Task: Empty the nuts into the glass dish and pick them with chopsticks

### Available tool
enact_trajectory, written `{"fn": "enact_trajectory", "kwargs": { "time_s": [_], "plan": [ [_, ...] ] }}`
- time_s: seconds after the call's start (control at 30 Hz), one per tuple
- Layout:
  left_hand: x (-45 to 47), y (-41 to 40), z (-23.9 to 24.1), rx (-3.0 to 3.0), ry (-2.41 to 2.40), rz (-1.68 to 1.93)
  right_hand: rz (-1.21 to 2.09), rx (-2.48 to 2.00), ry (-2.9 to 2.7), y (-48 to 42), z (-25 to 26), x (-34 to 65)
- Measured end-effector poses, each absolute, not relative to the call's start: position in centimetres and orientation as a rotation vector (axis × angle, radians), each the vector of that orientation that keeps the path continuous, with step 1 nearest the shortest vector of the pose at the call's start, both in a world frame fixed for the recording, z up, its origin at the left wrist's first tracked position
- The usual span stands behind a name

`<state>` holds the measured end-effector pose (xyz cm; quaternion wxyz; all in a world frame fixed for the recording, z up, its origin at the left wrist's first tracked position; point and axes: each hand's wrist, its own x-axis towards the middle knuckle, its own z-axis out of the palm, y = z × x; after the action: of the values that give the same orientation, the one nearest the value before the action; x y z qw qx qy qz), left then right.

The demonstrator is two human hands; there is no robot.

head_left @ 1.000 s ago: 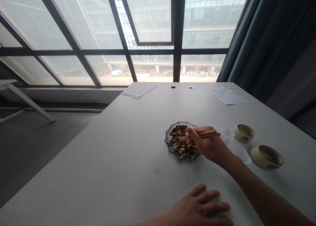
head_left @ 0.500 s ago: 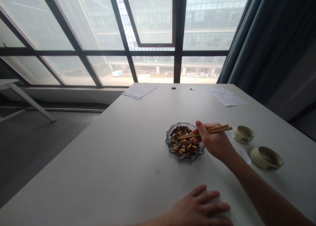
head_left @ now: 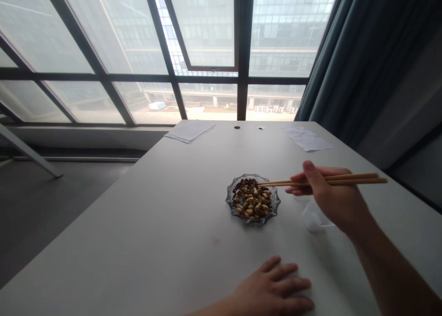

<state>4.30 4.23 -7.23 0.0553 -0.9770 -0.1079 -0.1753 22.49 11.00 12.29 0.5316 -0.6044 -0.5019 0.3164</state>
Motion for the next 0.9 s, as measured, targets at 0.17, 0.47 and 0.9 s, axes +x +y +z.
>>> {"fn": "enact_trajectory", "kwargs": {
  "time_s": [0.17, 0.47, 0.9],
  "plan": [
    [4.3, 4.1, -5.6, -3.293, -0.411, -0.437, 0.458, -1.539, -1.095, 6.6, 15.3, 28.8],
    [4.5, 3.5, -2.8, -3.579, -0.636, -0.309, 0.322, -1.666, -0.805, 0.4, 12.1, 39.3],
    [4.6, 3.3, -1.4, -3.587, -0.670, -0.220, 0.499, -1.644, -0.778, -0.8, 8.5, 41.8]
  ]
}}
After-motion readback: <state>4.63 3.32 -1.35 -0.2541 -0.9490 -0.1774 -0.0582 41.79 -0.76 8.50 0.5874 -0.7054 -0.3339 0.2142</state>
